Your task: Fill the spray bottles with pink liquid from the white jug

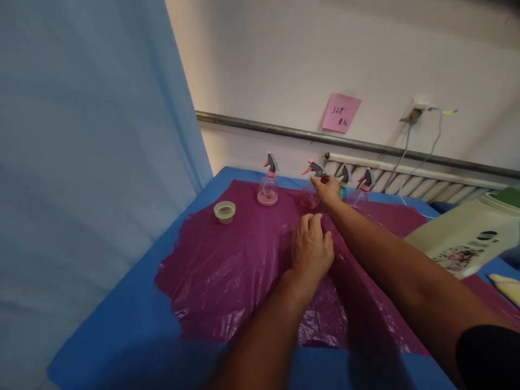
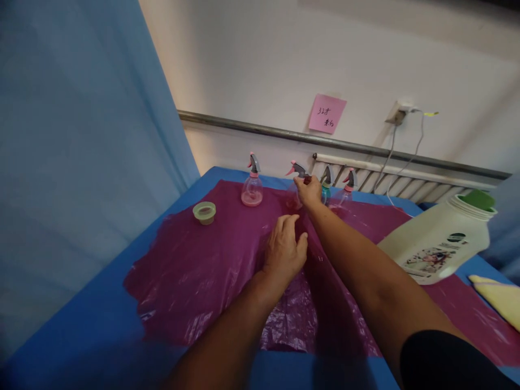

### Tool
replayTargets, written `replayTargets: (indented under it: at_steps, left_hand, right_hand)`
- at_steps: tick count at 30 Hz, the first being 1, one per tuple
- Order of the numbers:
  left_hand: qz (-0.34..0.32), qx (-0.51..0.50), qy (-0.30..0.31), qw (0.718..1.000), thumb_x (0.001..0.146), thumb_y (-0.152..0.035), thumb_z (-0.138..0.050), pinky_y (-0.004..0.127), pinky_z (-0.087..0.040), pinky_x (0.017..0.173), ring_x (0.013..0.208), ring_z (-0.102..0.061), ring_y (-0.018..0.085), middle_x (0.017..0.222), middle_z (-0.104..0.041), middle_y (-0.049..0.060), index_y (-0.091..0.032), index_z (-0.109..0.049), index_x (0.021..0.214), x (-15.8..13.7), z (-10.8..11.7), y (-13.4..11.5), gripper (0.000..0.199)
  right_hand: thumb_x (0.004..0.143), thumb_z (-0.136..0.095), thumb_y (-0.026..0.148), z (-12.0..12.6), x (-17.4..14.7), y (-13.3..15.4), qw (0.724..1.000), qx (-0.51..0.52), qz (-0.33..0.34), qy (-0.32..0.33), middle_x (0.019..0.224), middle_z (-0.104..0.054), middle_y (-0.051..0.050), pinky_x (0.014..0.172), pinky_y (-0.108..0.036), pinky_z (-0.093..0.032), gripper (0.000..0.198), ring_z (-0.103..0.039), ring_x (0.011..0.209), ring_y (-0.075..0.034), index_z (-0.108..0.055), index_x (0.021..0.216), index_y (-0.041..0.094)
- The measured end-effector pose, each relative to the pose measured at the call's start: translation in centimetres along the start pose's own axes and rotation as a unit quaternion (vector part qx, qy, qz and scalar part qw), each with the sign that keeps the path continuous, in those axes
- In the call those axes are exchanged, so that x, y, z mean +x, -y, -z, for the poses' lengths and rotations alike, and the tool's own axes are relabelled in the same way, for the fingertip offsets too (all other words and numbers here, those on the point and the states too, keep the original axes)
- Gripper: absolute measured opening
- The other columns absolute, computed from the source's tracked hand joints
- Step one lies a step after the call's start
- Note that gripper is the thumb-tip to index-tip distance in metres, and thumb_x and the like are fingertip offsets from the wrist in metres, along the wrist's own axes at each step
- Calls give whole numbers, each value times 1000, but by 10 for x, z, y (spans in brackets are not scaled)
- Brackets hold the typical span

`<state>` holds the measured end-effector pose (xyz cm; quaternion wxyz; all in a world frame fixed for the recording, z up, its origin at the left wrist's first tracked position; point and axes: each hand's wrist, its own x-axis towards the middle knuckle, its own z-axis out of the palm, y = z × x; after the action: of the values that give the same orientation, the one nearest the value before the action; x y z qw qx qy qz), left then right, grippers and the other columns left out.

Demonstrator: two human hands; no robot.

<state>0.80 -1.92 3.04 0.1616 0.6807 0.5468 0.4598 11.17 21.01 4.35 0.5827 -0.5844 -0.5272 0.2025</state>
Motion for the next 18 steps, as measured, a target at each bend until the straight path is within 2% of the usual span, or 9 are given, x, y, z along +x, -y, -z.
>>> replayTargets:
  at_steps: [4, 7, 9, 11, 15, 18]
  left_hand:
    - [3, 13, 7, 1000, 102, -18, -65, 55, -54, 121, 140, -64, 36, 144, -65, 17, -23, -57, 147, 0, 2, -1, 47]
    - [7, 23, 8, 1000, 101, -17, -67, 55, -53, 121, 140, -64, 37, 144, -66, 17, -21, -57, 147, 0, 3, -1, 48]
    - [11, 24, 6, 1000, 100, -17, -67, 56, -53, 121, 140, -65, 37, 144, -67, 17, -21, -57, 147, 0, 4, -1, 48]
    - [11, 13, -3, 1000, 100, -16, -68, 56, -53, 121, 140, -65, 37, 144, -67, 18, -21, -57, 146, 1, 3, -2, 48]
    - [8, -50, -59, 997, 100, -13, -66, 52, -54, 119, 136, -67, 34, 140, -69, 15, -24, -59, 139, 2, 3, -6, 41]
    - [5, -117, -118, 986, 101, -13, -63, 49, -56, 115, 128, -70, 31, 132, -71, 12, -25, -60, 132, 4, 6, -11, 33]
  right_hand:
    - [77, -86, 46, -2, -1, 1, 1000, -9, 4, 9, 106, -83, -16, 104, -48, -59, 39, -77, 105, -30, -72, 100, 18]
    - [74, -88, 43, -1, -5, 2, 1000, -3, 7, 28, 108, -83, -16, 100, -47, -61, 44, -78, 102, -29, -71, 106, 18]
    - [70, -90, 40, 6, -10, 2, 999, 3, 10, 37, 111, -83, -17, 98, -48, -62, 50, -78, 103, -30, -70, 111, 17]
    - [68, -90, 39, 17, -18, 4, 999, 7, 22, 30, 120, -81, -19, 103, -51, -61, 57, -77, 111, -32, -68, 117, 18]
    - [83, -78, 49, 38, -37, 14, 997, 22, 80, 6, 140, -75, -21, 115, -56, -53, 59, -71, 129, -33, -63, 133, 20]
    - [89, -73, 51, 31, -46, 29, 991, 39, 120, 51, 136, -77, -16, 111, -51, -56, 53, -73, 126, -30, -65, 133, 23]
